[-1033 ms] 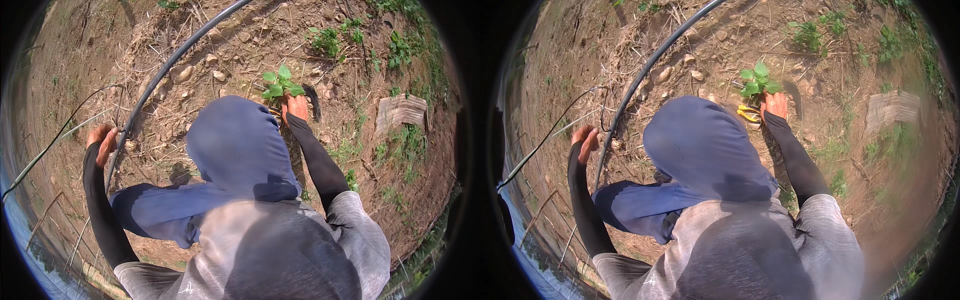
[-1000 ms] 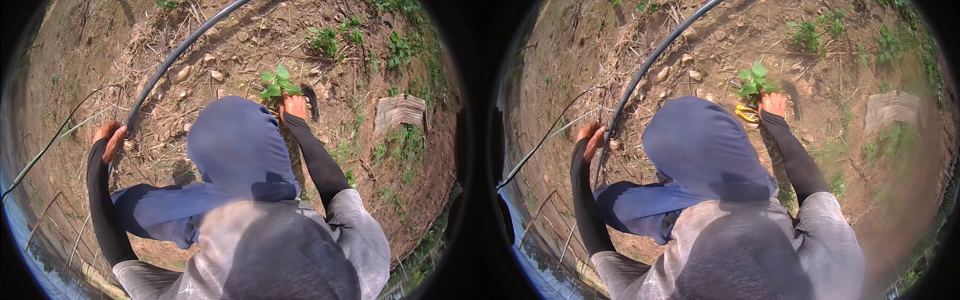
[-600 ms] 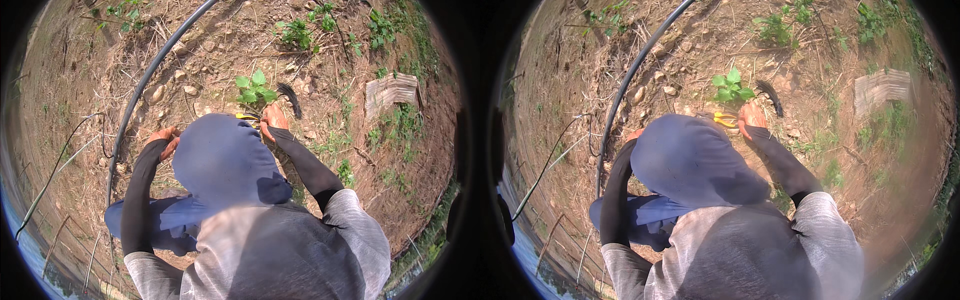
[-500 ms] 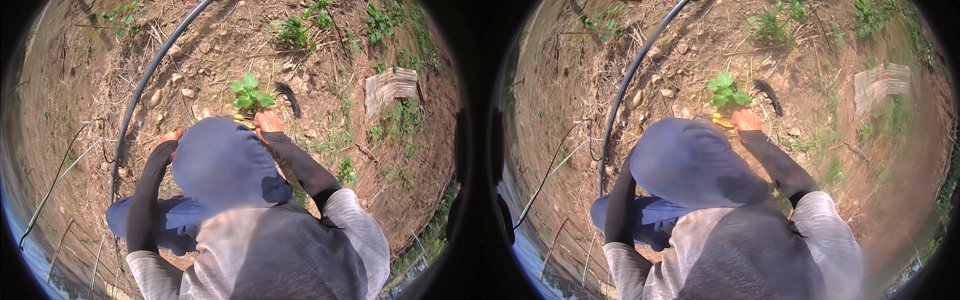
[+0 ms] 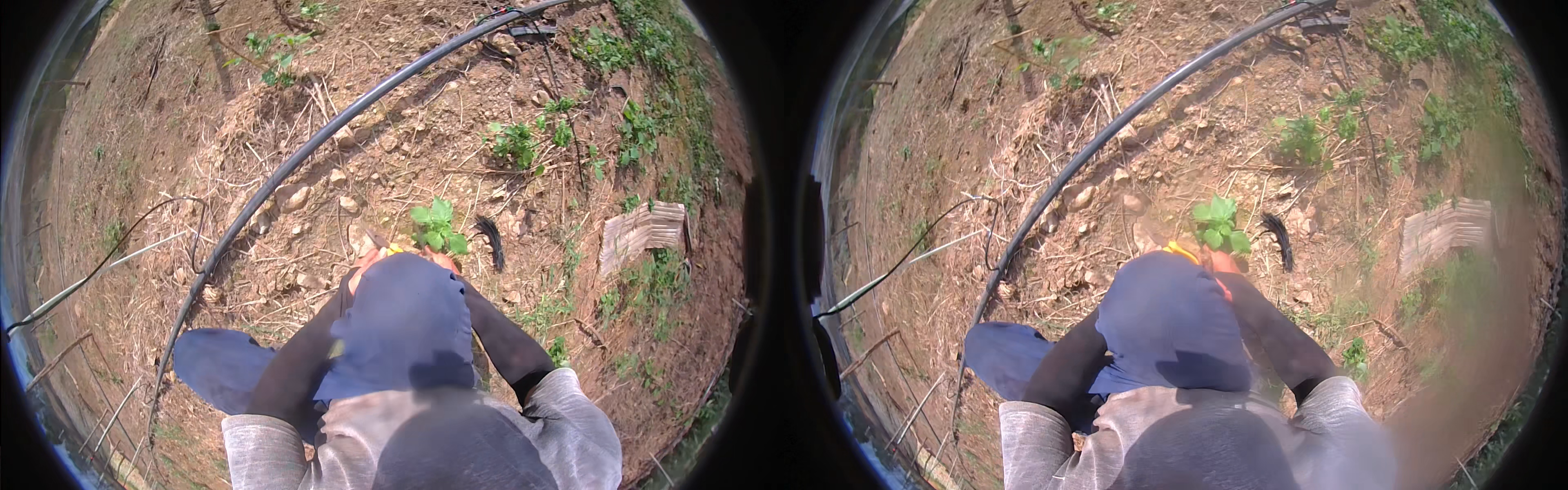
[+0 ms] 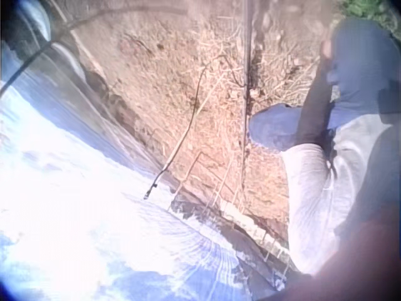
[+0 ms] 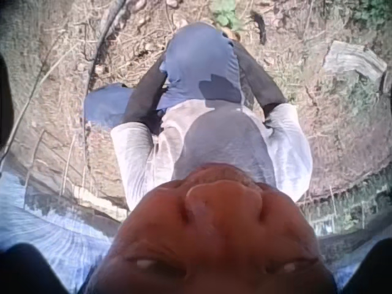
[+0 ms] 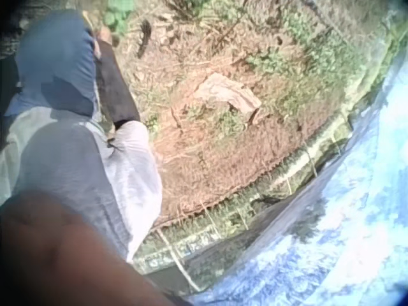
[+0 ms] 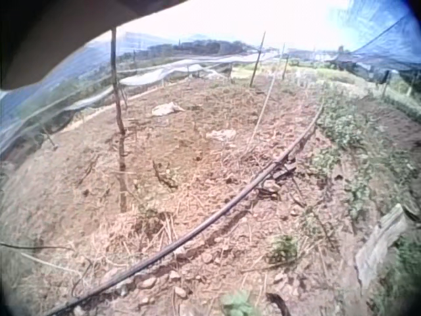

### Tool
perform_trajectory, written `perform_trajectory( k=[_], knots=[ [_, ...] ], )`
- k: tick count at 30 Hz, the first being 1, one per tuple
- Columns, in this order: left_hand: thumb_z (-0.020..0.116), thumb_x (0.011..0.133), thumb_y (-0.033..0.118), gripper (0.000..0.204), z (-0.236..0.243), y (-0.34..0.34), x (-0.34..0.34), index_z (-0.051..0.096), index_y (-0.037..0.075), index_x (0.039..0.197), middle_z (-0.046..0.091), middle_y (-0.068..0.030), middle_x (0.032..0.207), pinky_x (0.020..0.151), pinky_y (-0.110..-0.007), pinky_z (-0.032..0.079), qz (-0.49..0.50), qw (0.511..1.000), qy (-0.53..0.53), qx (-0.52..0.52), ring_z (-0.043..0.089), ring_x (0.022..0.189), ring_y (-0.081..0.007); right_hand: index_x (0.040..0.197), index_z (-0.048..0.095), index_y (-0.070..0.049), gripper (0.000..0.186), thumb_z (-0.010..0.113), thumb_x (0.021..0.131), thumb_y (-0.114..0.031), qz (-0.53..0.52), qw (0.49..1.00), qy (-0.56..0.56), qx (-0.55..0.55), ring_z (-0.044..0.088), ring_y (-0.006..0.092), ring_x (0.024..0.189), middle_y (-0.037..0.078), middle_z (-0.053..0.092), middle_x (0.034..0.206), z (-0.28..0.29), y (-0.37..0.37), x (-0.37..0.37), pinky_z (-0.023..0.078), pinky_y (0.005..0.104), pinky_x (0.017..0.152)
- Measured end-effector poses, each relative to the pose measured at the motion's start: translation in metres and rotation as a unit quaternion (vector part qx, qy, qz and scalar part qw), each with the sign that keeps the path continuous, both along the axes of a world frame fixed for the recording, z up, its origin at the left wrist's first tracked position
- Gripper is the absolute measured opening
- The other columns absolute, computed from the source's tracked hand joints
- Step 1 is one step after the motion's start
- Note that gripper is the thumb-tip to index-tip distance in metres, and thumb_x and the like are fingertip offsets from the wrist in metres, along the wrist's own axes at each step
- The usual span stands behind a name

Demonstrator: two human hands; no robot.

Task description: The person kneels in a garden and repairs a drip irrigation system. They use pliers to cut a black pipe and a smaller tube, then connect the tube to a vertical stake using a zip tie. The person repeats this process for multiple stakes along the row.

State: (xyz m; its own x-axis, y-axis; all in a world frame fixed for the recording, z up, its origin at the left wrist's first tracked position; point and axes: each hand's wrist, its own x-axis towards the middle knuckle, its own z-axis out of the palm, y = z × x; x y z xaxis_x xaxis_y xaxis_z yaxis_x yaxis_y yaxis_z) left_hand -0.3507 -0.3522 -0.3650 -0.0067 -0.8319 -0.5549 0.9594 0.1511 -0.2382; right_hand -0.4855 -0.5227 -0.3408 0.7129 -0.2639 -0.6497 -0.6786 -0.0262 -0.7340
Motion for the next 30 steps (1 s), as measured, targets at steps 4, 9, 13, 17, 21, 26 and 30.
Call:
perform_trajectory(
  k=[4,9,13,17,21,26,30],
  knots=[
    [0.058,0.091,0.018,0.017,0.014,-0.008,0.034,0.057,0.008,0.105,0.066,-0.0127,0.087,0.08,-0.043,0.052,-0.016,0.99,-0.132,0.047,0.065,0.091,-0.0302,0.114,0.057,-0.003,0.037,0.065,0.086,-0.025,-0.053,0.988,-0.135,0.049,0.059,0.0271,0.102,0.017,0.061,0.106,0.047,-0.008,0.021,0.044,0.0382,0.09],
    [0.057,0.09,0.011,0.011,0.072,0.011,0.114,0.053,0.004,0.099,0.063,-0.0116,0.083,0.081,-0.049,0.052,-0.095,0.921,-0.367,0.096,0.064,0.092,-0.0336,0.106,0.051,0.004,0.043,0.068,0.071,-0.012,-0.213,0.831,-0.019,-0.514,0.047,0.0373,0.108,0.019,0.046,0.117,0.013,-0.082,-0.047,0.04,0.0431,0.093],
    [0.057,0.091,0.01,0.007,0.109,0.065,0.163,0.054,0.006,0.095,0.062,-0.0099,0.081,0.086,-0.052,0.052,-0.086,0.884,-0.439,0.135,0.063,0.082,-0.0264,0.109,0.049,-0.001,0.044,0.067,0.071,-0.014,-0.102,0.88,0.031,-0.464,0.047,0.0423,0.11,0.024,0.044,0.118,-0.005,-0.102,-0.088,0.042,0.0476,0.091],
    [0.058,0.09,0.009,0.011,0.123,0.113,0.195,0.053,0.004,0.098,0.061,-0.0095,0.081,0.082,-0.049,0.055,-0.069,0.865,-0.471,0.161,0.064,0.075,-0.0239,0.113,0.051,-0.001,0.048,0.067,0.07,-0.015,-0.099,0.876,0.088,-0.464,0.049,0.0437,0.106,0.023,0.047,0.111,-0.015,-0.1,-0.086,0.044,0.0512,0.087],
    [0.06,0.09,0.012,0.013,0.121,0.129,0.203,0.053,0.004,0.097,0.061,-0.0095,0.078,0.08,-0.047,0.056,-0.041,0.879,-0.443,0.171,0.065,0.077,-0.024,0.112,0.054,-0.009,0.05,0.072,0.065,-0.007,-0.086,0.846,0.097,-0.517,0.051,0.0417,0.107,0.021,0.052,0.111,-0.037,-0.093,-0.09,0.047,0.0489,0.085],
    [0.06,0.09,0.014,0.013,0.134,0.148,0.193,0.053,0.004,0.095,0.062,-0.0105,0.08,0.079,-0.047,0.055,-0.07,0.873,-0.456,0.159,0.065,0.078,-0.0261,0.116,0.055,-0.01,0.055,0.075,0.065,-0.017,-0.089,0.863,0.154,-0.472,0.053,0.0386,0.11,0.017,0.056,0.114,-0.021,-0.1,-0.078,0.047,0.0466,0.088],
    [0.06,0.091,0.014,0.012,0.163,0.154,0.173,0.053,0.005,0.094,0.058,-0.007,0.078,0.08,-0.046,0.055,-0.076,0.888,-0.414,0.185,0.064,0.078,-0.0231,0.088,0.057,-0.007,0.039,0.075,0.064,-0.032,-0.186,0.909,-0.03,-0.372,0.052,0.0189,0.067,0.007,0.055,0.071,-0.009,-0.151,-0.103,0.044,0.0354,0.063]
  ],
)
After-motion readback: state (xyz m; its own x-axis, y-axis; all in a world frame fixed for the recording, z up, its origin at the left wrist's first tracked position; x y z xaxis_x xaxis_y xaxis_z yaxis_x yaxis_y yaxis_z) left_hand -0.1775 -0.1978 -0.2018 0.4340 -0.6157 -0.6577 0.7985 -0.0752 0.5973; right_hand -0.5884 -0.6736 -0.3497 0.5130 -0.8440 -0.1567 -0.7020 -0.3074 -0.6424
